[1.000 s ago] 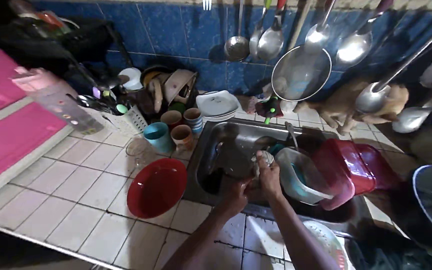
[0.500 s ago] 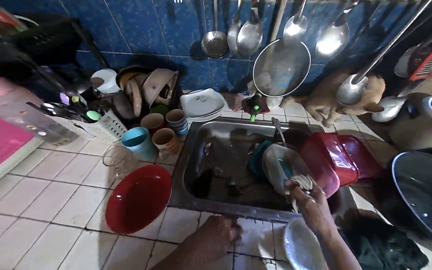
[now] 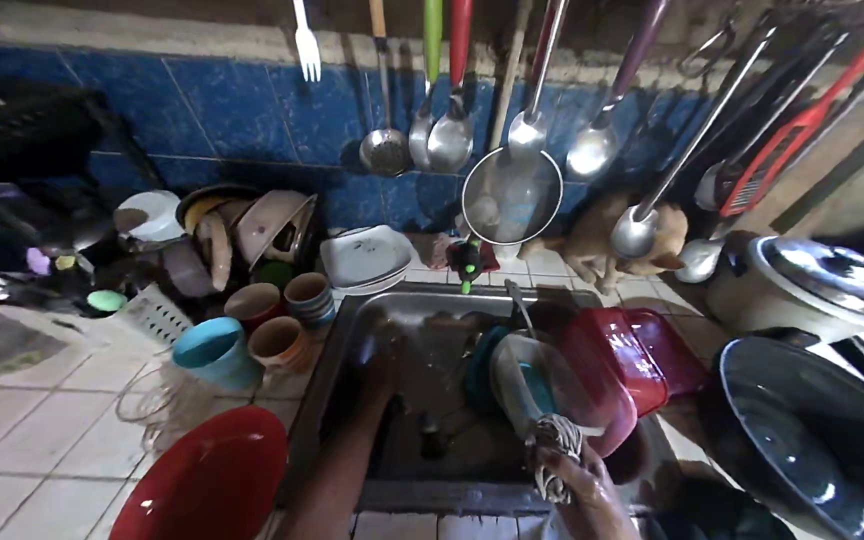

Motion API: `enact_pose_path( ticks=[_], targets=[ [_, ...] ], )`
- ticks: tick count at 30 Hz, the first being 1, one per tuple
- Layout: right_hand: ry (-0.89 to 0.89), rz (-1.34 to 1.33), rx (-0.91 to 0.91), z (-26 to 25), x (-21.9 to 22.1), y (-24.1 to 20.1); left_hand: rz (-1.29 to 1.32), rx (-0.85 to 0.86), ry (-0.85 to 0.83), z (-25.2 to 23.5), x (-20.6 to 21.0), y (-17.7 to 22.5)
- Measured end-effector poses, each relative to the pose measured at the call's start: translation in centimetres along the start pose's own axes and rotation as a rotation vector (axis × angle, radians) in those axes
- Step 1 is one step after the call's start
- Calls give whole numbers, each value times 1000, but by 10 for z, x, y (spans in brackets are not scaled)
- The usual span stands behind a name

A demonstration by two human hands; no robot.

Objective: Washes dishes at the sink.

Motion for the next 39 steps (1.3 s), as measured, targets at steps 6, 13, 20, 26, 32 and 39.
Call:
enact_pose_path(
  ticks=[6,13,20,26,32,39],
  targets=[
    [6,66,-68,-31,32,-18,281,265,-46,20,-23,85],
    [93,415,-346,-71,97,-7,1104,206,-88,155,-3,151],
    [7,304,-190,-77,110,15,425,470,13,176,-29,119],
    [-327,947,-236,-68,158,26,234,206,151,180,-63,75],
    [-348,1350,-79,-124,170,51,59,296,-39,238,-32,50],
    [-693,1759,-11,-159,189,183,183,742,15,287,18,47]
  ],
)
Point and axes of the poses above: each hand's wrist, its own z-axis away from the middle knuckle, its own x-axis out of the palm, y = z × x, the point moved 9 cm from there along -z, towards the middle knuckle, and after that the axes turned 9 degrees about x, right-handed, at the moved point
